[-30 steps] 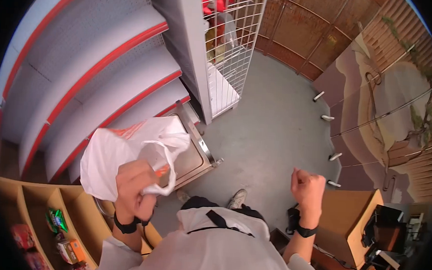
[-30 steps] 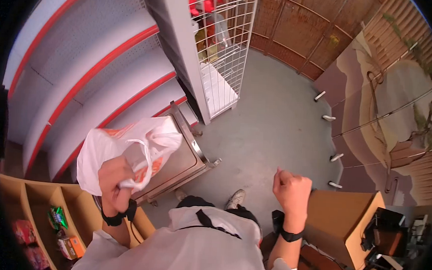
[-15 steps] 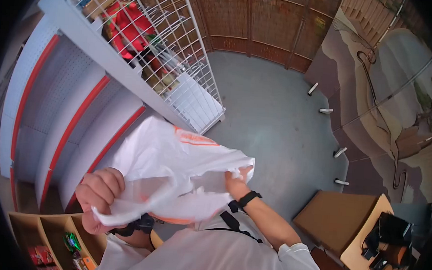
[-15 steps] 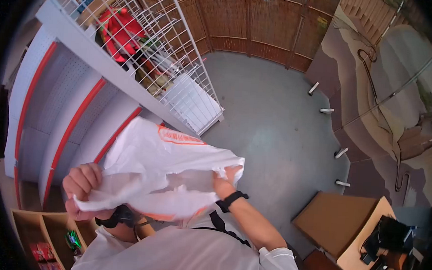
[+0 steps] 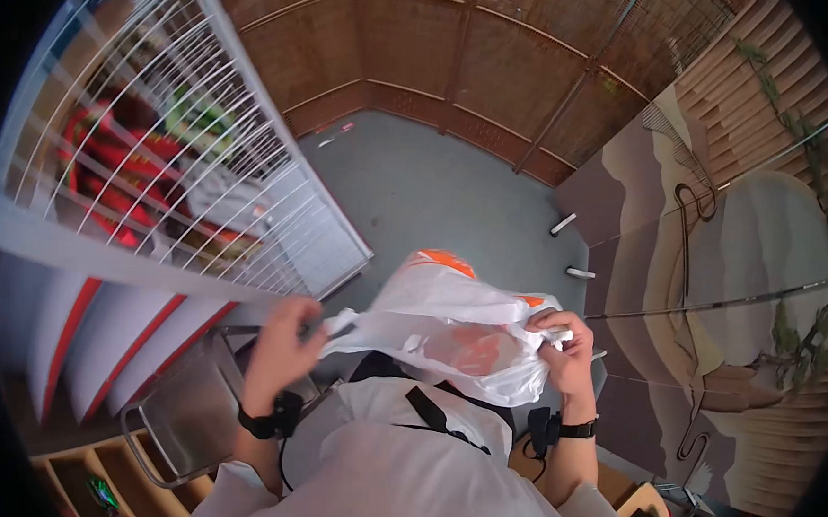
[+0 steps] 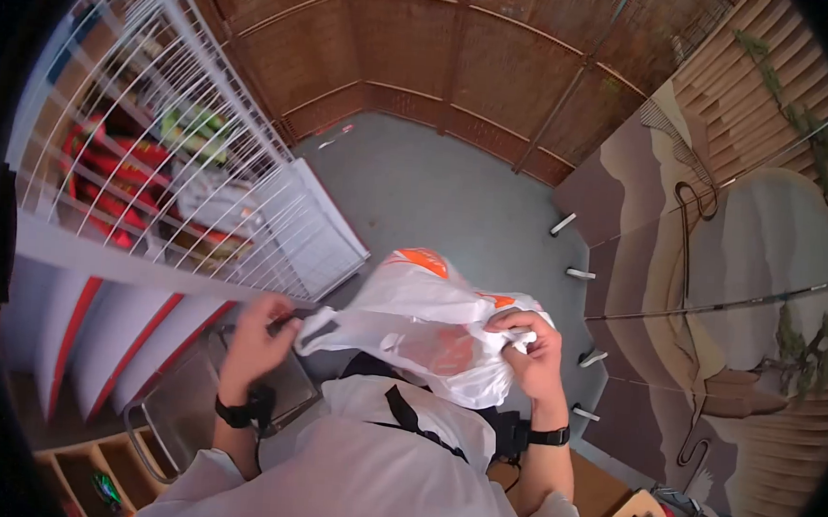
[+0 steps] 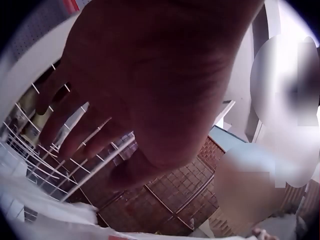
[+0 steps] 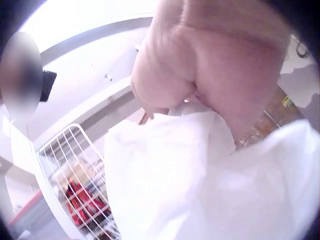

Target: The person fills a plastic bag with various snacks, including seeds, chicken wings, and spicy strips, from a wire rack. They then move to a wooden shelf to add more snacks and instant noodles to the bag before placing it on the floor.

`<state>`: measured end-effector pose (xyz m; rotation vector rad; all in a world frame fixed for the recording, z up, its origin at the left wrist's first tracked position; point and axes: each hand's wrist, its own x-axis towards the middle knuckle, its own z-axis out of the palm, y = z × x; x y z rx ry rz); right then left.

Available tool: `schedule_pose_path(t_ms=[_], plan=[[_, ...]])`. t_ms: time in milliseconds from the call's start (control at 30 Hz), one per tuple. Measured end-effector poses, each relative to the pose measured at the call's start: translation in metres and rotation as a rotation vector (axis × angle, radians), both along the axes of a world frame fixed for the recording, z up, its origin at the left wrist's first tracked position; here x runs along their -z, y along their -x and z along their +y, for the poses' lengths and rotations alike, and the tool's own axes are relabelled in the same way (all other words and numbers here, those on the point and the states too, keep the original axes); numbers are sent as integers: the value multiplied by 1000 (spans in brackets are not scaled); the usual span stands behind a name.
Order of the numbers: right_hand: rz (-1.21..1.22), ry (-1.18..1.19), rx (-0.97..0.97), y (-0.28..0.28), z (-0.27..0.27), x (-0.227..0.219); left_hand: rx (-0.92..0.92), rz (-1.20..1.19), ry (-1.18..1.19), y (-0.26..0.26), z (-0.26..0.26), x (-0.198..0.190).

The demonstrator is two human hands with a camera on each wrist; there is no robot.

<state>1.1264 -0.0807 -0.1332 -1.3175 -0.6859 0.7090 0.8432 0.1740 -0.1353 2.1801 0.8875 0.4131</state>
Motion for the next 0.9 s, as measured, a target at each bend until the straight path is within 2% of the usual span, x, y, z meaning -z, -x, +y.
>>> schedule_pose_path(t_ms=[67, 100, 133, 167, 200, 233, 300, 333, 367, 400, 467, 500, 533, 600, 667, 733, 800, 833, 867, 900], plan=[[-43, 31, -33, -25, 14, -12, 279, -76, 304, -74, -25, -10], [-43, 26, -58, -37, 23, -16, 380, 86, 563, -114, -39, -10], [-32, 9, -65, -49, 32, -21, 493, 220, 483, -151, -52, 25], [-19, -10, -87, -62, 39, -24, 430, 273, 340, -186, -66, 66], [-11, -30, -110, -73, 44, -26, 432, 264, 339, -204, -69, 157], [-5, -30, -137, -88, 45, -29, 329, 618, -100, -261, -65, 236], [20, -20, -222, -122, 44, -31, 258, 454, 26, -326, -38, 152], [-17, 7, -297, -143, 41, -31, 244, 436, 25, -355, -41, 192], [-51, 58, -348, -167, 37, -33, 102, 216, 91, -385, -41, 228], [-70, 97, -412, -184, 36, -34, -53, 13, 146, -417, -32, 257], [-206, 187, -405, -220, 30, -31, -421, -373, 163, -466, -37, 311], [-229, 167, -461, -241, 31, -33, -609, -590, 122, -452, 6, 337], [-183, 164, -451, -261, 29, -27, -333, 90, -33, -453, 17, 214], [-289, 182, -366, -302, 42, -27, -498, -281, -114, -460, 30, 257], [-559, 345, -199, -344, 62, -30, -480, -68, 142, -457, 44, 237], [-968, 299, -85, -403, 87, 2, -337, 125, -69, -431, 50, 225], [-1057, 382, -13, -447, 120, 29, -166, -22, 24, -395, 56, 201], [-1184, 342, 11, -468, 142, 45, -207, -10, 13, -377, 61, 189], [-1313, 303, 41, -478, 168, 53, -363, -190, 529, -358, 64, 177], [-1426, 371, 114, -488, 190, 60, -508, -396, 1031, -348, 67, 167]])
